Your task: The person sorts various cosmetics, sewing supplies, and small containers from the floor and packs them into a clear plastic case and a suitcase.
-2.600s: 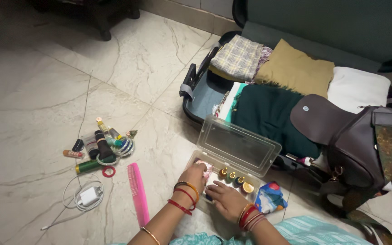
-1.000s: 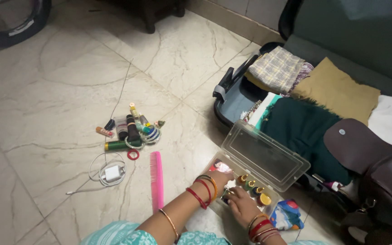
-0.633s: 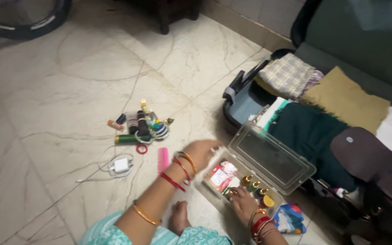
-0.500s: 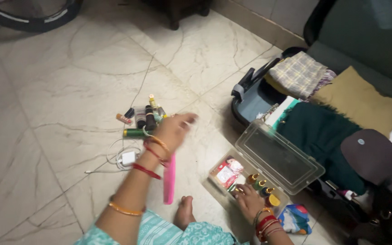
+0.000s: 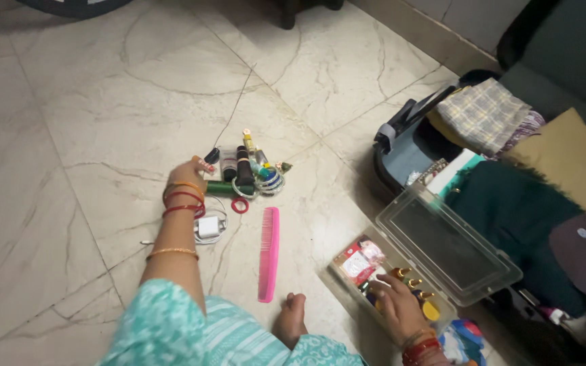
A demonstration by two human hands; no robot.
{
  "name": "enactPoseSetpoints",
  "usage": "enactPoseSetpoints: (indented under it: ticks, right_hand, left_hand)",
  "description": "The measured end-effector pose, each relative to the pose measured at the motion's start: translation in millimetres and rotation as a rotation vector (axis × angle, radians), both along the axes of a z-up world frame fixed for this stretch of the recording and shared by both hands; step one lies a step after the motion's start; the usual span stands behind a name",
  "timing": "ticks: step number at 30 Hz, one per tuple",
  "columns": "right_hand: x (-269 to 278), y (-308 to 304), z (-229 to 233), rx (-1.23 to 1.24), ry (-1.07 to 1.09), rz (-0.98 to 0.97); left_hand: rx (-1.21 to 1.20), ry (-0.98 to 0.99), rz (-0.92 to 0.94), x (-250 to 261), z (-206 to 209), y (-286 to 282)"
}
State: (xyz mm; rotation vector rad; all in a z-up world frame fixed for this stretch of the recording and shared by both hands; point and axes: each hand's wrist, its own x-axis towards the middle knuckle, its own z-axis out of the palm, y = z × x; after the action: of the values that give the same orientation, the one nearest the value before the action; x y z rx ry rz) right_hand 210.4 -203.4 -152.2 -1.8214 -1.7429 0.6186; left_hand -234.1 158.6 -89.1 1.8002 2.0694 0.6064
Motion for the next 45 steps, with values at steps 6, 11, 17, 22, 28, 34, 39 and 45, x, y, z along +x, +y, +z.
enactPoseSetpoints:
  ticks: [6, 11, 17, 22, 28, 34, 39, 45]
  right_hand:
    - [12.0, 6.8, -9.1, 0.115, 0.075, 0.033]
    - [29.5, 16.6, -35.1, 0.083, 0.160, 0.004]
    - [34.6, 25.1, -69.3, 0.161, 0.262, -0.008]
    - [56.4, 27.6, -107.6, 0.004, 0.284, 0.010]
    - [50.5, 19.3, -95.5, -0.027, 0.357, -0.074]
    - [31.5, 21.5, -31.6, 0.008, 0.382, -0.121]
    - [12.4, 10.2, 2.9, -0.045, 0.361, -0.229]
    - [24.2, -3.4, -19.5, 0.040, 0.117, 0.000]
  left_hand:
    - [-0.350, 0.190, 0.085, -8.3, -58.8, 61.8]
    - [-0.189, 0.195, 0.158, -6.6, -86.0, 90.2]
    - [-0.269, 0.107, 0.106, 4.6, -74.1, 96.8]
    - [-0.391, 0.273, 0.013, 8.2, -60.3, 103.9]
    - [-0.225, 0.302, 0.201, 8.4, -49.9, 83.8]
    - [0.129, -0.030, 0.052, 40.3, 18.9, 76.7]
    - [0.097, -0.351, -0.286, 116.0, 40.5, 42.9]
    - [-0.347, -0.613, -0.631, 245.9, 15.8, -113.6]
